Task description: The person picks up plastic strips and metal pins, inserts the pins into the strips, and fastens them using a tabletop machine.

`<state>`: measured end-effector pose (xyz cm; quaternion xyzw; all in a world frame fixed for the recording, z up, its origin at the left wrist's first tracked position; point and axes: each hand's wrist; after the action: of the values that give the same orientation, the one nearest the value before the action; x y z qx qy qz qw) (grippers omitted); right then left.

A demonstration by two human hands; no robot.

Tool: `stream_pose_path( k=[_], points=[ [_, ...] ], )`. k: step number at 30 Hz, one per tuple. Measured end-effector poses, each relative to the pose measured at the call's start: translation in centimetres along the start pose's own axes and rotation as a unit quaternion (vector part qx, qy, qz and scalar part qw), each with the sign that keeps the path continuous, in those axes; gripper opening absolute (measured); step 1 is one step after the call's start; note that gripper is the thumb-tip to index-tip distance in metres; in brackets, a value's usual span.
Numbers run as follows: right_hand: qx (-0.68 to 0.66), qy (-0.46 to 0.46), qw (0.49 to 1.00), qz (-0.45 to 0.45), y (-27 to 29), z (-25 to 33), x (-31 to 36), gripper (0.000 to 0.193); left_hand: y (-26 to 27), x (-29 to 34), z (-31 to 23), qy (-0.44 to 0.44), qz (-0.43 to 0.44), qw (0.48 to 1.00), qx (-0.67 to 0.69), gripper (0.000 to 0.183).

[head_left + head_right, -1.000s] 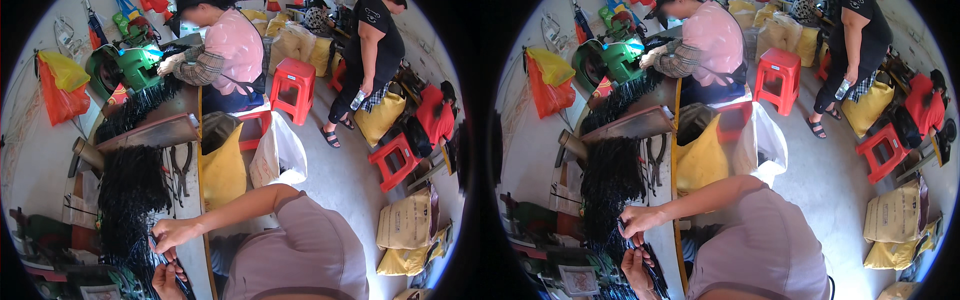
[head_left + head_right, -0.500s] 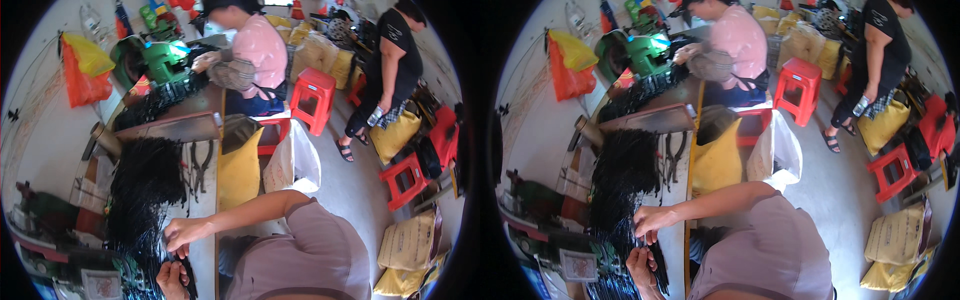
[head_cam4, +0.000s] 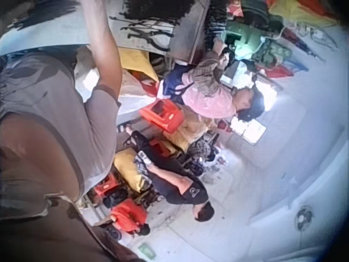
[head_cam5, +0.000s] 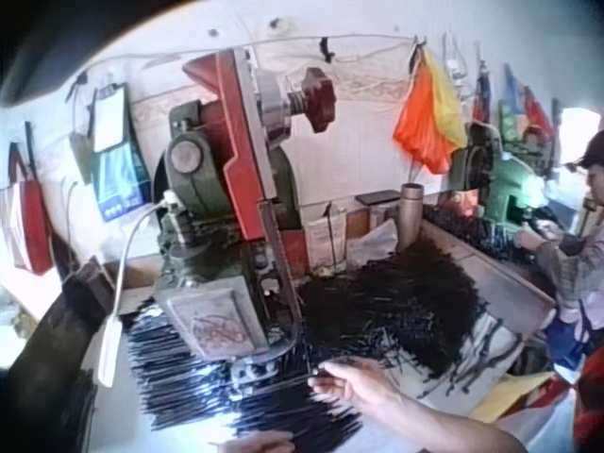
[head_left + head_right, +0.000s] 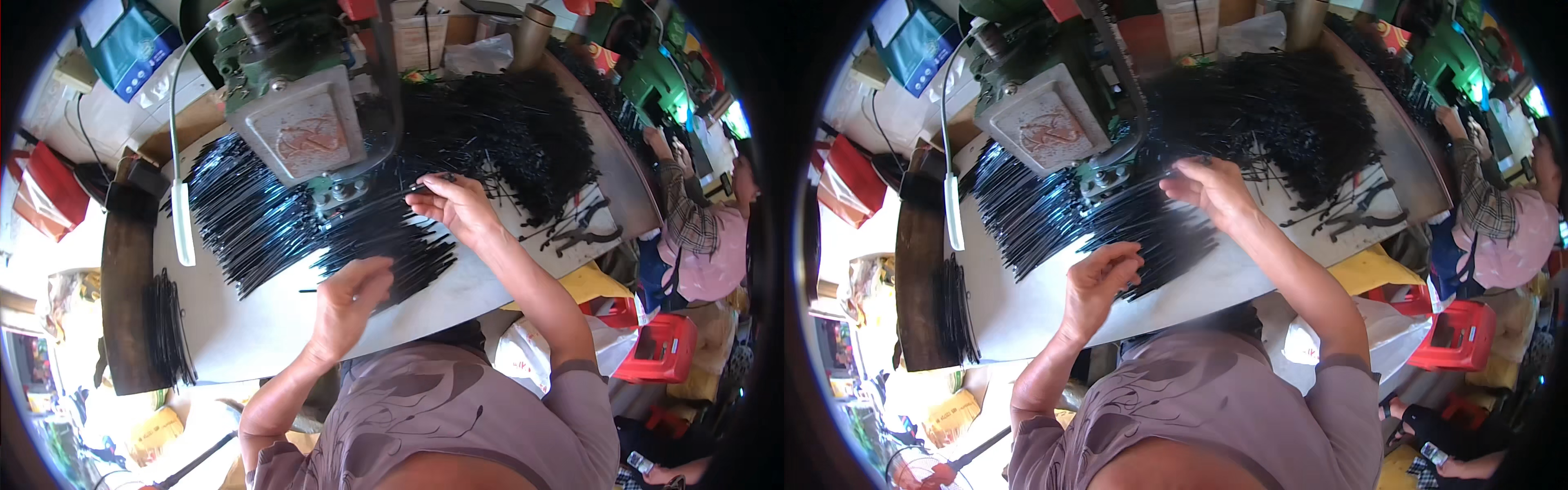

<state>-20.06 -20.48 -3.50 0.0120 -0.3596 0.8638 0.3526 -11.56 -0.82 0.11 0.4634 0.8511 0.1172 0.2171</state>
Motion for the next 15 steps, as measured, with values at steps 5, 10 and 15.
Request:
stream_pose_path(
  k=[5,10,15],
  points=[
    [-0.014,-0.010,1.000,0.016,-2.3,-2.2,-3.5,0.013,3.1,-1.4,3.7,0.334,-0.039,0.865,0.371,0.019],
    [-0.025,-0.001,0.999,0.028,-4.0,-2.8,-3.9,0.015,3.9,-4.0,6.2,0.389,-0.063,0.803,0.447,0.022],
    [-0.021,0.004,1.000,0.020,-4.4,-2.6,-4.1,0.017,3.9,-6.2,7.1,0.399,-0.104,0.778,0.473,0.022]
  ],
)
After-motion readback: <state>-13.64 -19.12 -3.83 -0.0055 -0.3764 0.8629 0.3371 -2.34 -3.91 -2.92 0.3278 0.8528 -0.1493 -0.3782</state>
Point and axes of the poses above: each hand's wrist, its own x-axis away from the middle knuckle, its own y-axis out of the back of the hand, z = x × y, and after that the axes turned 3 degrees about -z, right-handed
